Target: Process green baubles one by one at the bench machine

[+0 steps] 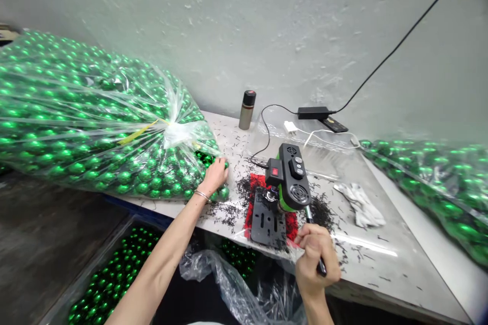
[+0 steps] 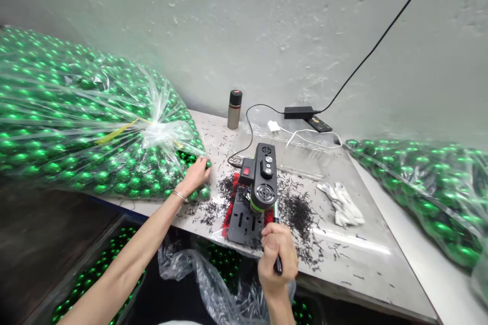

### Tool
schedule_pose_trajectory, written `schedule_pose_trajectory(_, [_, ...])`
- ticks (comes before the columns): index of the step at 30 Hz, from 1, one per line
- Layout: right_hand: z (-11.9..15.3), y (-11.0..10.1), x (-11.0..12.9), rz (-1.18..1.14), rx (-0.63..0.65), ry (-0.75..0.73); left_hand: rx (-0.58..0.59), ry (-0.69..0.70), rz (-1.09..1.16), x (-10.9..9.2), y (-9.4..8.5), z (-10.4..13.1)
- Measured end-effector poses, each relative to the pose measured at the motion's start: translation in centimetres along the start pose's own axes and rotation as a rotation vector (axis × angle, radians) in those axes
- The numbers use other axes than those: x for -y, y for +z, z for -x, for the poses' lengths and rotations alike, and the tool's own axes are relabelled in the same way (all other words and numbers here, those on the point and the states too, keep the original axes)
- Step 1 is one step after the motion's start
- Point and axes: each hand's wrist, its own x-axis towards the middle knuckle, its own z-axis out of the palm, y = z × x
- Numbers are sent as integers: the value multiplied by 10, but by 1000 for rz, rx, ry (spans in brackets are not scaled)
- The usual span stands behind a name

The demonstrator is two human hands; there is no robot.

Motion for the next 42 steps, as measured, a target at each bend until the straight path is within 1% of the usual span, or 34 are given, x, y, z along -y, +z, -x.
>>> schedule_pose_trajectory(1, [0,0,0,-3,14,-8,-8,-26,99,0,-6,5])
schedule_pose_trajectory(2, [0,-1,0,-5,22,-14,-11,-68,263,0,-12,11])
schedule_pose_trajectory(4, [0,0,0,-4,21,-16,20,-191,731,-3,-21,29])
schedule_pose_trajectory(5, [0,0,0,-3,16,-13,55,-264,974,-6,-22,40])
schedule_pose_trajectory(6, [0,1,1,-1,12,-11,99,-337,1171,-10,-22,52])
schedule_pose_trajectory(7, [0,1,1,0,5,-10,147,-401,1294,-14,-20,63])
schedule_pose_trajectory(9, [-2,2,3,7,5,-15,237,-504,1406,-26,-12,83])
schedule_pose_trajectory(11, [-5,2,5,22,18,-20,315,-562,1424,-37,-1,98])
schedule_pose_trajectory(14, [-12,0,9,39,42,-23,398,-605,1431,-52,16,109])
schedule_pose_trajectory(16, [-17,0,12,36,48,-32,415,-630,1450,-60,25,111])
schedule_pose_trajectory(19, [-23,0,15,31,51,-46,398,-647,1468,-66,32,111])
schedule_pose_trajectory(23, [-26,1,17,38,50,-66,423,-665,1542,-68,33,110])
schedule_pose_trajectory(27, [-26,0,16,46,60,-76,470,-684,1615,-65,28,111])
schedule_pose_trajectory(30, [-26,-1,16,46,65,-84,494,-644,1629,-60,22,115])
schedule_pose_trajectory(32, [-26,-1,16,53,74,-86,541,-601,1616,-58,18,122])
schedule_pose_trajectory(33, [-27,-1,16,59,78,-86,591,-579,1602,-58,17,129])
schedule_pose_trajectory(34, [-28,-1,17,65,82,-89,669,-563,1579,-60,19,138])
schedule_pose_trajectory(35, [-29,-1,17,70,90,-96,774,-556,1544,-63,23,149])
schedule_pose_trajectory(36, [-31,-2,18,73,103,-106,900,-562,1491,-68,29,163])
schedule_pose_trajectory(38, [-36,-6,18,73,159,-136,1146,-604,1349,-82,49,194])
schedule_pose_trajectory(39, [-38,-8,18,74,202,-157,1231,-633,1276,-92,61,210])
schedule_pose_trajectory(41, [-43,-14,17,78,293,-196,1277,-668,1205,-113,88,238])
schedule_pose_trajectory(42, [-45,-17,17,81,332,-211,1278,-668,1197,-123,101,249])
